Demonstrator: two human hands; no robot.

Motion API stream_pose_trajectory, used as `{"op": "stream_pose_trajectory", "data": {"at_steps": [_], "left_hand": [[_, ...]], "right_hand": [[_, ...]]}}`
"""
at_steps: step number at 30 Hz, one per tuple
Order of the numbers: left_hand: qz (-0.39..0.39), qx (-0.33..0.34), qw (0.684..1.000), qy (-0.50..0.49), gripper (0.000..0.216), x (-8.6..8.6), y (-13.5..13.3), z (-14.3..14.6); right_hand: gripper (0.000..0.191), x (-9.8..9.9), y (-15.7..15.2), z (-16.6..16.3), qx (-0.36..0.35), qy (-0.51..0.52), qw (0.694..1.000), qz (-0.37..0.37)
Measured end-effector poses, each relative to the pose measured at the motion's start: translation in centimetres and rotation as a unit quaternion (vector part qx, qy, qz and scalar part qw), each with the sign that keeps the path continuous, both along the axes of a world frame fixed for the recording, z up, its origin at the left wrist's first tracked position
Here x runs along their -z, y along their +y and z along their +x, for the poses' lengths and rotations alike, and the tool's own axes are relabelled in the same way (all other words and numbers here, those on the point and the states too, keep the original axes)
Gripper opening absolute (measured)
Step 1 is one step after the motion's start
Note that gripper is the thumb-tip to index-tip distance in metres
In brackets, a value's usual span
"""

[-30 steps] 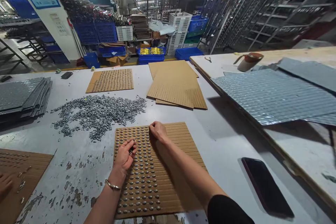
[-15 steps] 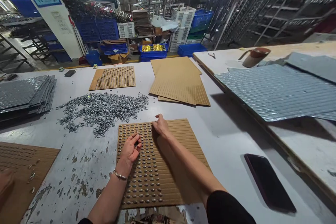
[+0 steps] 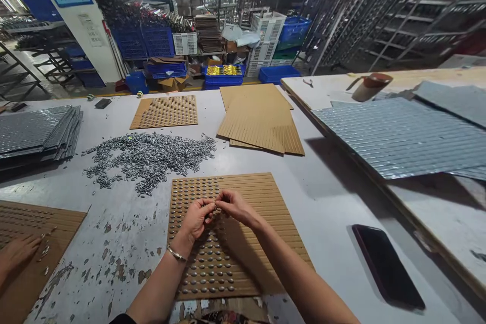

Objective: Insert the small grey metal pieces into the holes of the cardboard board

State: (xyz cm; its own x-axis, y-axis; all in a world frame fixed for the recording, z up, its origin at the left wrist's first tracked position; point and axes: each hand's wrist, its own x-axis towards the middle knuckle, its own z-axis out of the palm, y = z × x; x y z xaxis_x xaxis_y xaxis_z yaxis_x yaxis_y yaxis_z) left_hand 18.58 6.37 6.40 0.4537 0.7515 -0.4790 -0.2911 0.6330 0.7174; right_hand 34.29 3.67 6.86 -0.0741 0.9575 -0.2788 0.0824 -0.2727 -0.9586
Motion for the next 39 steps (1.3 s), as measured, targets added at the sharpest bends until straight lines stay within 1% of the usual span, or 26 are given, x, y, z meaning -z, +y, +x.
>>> {"op": "stream_pose_trajectory", "data": {"at_steps": [2,3,4,6,8,11,15,17,19,20,21,23,25,27,29,31,34,39], "left_hand": [[0.001,0.004,1.0,0.008,0.036,0.3,-0.1,0.1],[-0.006,-0.008,1.0,0.006,0.035,0.4,-0.1,0.1],[-0.016,-0.03,0.999,0.001,0.034,0.4,-0.1,0.1],[-0.03,-0.076,0.997,-0.01,0.033,0.3,-0.1,-0.1],[-0.034,-0.09,0.995,-0.019,0.034,0.1,-0.2,-0.3],[-0.032,-0.067,0.997,-0.021,0.036,0.0,-0.4,-0.7],[-0.016,-0.061,0.998,-0.03,0.04,0.7,-0.6,-1.0],[-0.015,-0.06,0.997,-0.035,0.043,1.1,-0.5,-0.9],[-0.019,-0.067,0.997,-0.036,0.044,1.3,-0.3,-0.9],[-0.022,-0.075,0.996,-0.038,0.045,1.3,-0.2,-0.9],[-0.026,-0.084,0.995,-0.043,0.045,1.2,-0.2,-0.9],[-0.033,-0.095,0.993,-0.058,0.046,1.1,-0.1,-1.1],[-0.031,-0.09,0.993,-0.074,0.046,0.9,-0.2,-1.2],[-0.019,-0.083,0.993,-0.076,0.044,0.7,-0.4,-1.3],[0.0,-0.081,0.994,-0.07,0.041,0.7,-0.6,-1.2],[0.014,-0.078,0.995,-0.06,0.039,0.7,-0.8,-0.9],[0.028,-0.076,0.995,-0.049,0.039,0.8,-1.1,-0.5],[0.039,-0.089,0.994,-0.041,0.038,0.6,-1.4,0.1]], "right_hand": [[0.027,0.1,0.6,0.9,-0.041,-0.036,0.998,-0.021],[0.025,0.2,1.0,1.3,-0.038,-0.072,0.996,-0.021],[0.023,0.3,1.6,1.6,-0.017,-0.12,0.993,-0.014],[0.019,0.8,3.1,2.2,0.058,-0.225,0.973,0.01],[0.017,1.5,4.6,2.6,0.116,-0.296,0.948,0.022],[0.015,2.6,6.2,2.8,0.129,-0.331,0.935,0.009],[0.014,3.7,6.9,2.7,0.133,-0.365,0.922,-0.008],[0.013,4.0,7.1,2.6,0.139,-0.374,0.917,-0.011],[0.008,4.0,7.3,2.6,0.154,-0.379,0.913,-0.009],[0.01,4.0,7.2,2.5,0.162,-0.379,0.911,-0.006],[0.017,3.8,7.1,2.4,0.17,-0.379,0.909,-0.002],[0.029,3.3,6.1,1.8,0.195,-0.36,0.912,0.027],[0.03,2.6,4.5,0.9,0.2,-0.297,0.93,0.082],[0.032,1.9,2.5,-0.2,0.154,-0.202,0.96,0.121],[0.035,1.2,0.6,-1.2,0.09,-0.136,0.98,0.117],[0.036,0.8,-0.7,-1.9,0.062,-0.108,0.987,0.098],[0.037,0.4,-1.6,-2.2,0.074,-0.076,0.991,0.079],[0.041,0.3,-2.3,-2.9,0.124,0.015,0.991,0.046]]}}
